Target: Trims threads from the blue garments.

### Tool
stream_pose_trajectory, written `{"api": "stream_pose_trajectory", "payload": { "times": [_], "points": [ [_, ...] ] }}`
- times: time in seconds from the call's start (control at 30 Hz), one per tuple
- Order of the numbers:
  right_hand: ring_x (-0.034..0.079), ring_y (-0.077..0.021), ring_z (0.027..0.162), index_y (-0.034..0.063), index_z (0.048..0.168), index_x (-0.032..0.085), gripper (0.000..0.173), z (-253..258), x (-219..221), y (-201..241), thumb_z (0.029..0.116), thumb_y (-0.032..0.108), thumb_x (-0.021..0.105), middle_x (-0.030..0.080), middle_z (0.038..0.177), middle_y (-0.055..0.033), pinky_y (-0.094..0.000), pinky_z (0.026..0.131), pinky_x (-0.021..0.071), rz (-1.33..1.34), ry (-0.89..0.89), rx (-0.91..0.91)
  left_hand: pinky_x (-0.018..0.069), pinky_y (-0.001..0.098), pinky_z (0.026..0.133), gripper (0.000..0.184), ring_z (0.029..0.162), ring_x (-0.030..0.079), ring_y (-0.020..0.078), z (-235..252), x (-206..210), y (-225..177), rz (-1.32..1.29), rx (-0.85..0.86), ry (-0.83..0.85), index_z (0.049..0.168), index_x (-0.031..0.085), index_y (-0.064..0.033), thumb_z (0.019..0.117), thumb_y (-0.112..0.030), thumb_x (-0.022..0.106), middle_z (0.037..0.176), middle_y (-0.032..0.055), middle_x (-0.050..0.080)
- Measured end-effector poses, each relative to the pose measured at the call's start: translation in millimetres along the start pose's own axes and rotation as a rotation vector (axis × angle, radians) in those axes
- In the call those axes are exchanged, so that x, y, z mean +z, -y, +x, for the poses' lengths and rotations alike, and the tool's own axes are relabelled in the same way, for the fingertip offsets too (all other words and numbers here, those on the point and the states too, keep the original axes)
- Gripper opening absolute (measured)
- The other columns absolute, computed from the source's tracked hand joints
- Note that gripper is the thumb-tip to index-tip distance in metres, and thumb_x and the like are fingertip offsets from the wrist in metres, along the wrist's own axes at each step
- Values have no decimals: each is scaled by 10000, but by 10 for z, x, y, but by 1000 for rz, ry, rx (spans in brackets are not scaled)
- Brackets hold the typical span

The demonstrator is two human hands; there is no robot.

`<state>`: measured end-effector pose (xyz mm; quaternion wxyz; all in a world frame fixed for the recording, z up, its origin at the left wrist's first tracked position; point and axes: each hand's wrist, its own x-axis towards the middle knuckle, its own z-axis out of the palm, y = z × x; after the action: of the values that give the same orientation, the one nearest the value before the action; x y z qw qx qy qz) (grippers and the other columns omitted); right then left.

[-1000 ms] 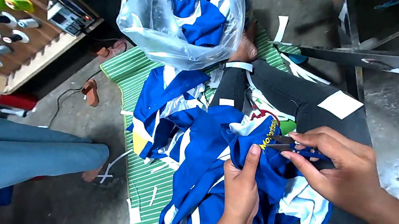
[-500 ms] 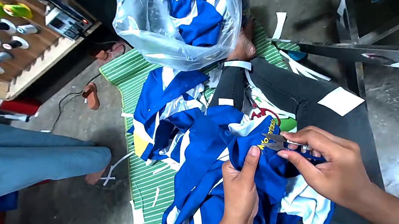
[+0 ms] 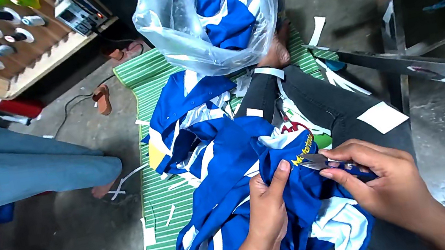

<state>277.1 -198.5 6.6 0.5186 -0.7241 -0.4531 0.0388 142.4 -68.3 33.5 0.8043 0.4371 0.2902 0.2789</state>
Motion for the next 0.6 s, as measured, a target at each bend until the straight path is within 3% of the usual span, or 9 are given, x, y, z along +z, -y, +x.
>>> {"api": "stream_pose_trajectory", "payload": {
  "times": [0.13, 0.4, 0.6],
  "points": [
    [663, -12, 798, 89, 1027, 784, 266, 0, 4, 6, 977, 330, 683, 752, 926, -17, -167, 670, 520, -53, -4, -20, 594, 309, 869, 166, 878, 721, 107, -2, -7, 3, -13, -5, 14, 957, 715, -8, 1011, -32, 559, 904, 70, 745],
    [688, -106, 783, 111, 1018, 800, 267, 49, -32, 43, 1003, 327, 643, 761, 906, -40, -271, 656, 523, -200, 6, -100, 600, 302, 846, 179, 854, 724, 101, 3, -23, -1, 2, 5, 42, 939, 720, -11, 1011, -26, 557, 883, 62, 747],
    [677, -94, 749, 115, 991, 796, 280, 82, -68, 12, 1007, 343, 634, 761, 889, -33, -262, 630, 511, -197, 38, -111, 602, 307, 845, 181, 851, 725, 103, 3, -22, 4, 15, -10, 34, 942, 717, -8, 1012, -26, 551, 881, 66, 748]
  ]
}}
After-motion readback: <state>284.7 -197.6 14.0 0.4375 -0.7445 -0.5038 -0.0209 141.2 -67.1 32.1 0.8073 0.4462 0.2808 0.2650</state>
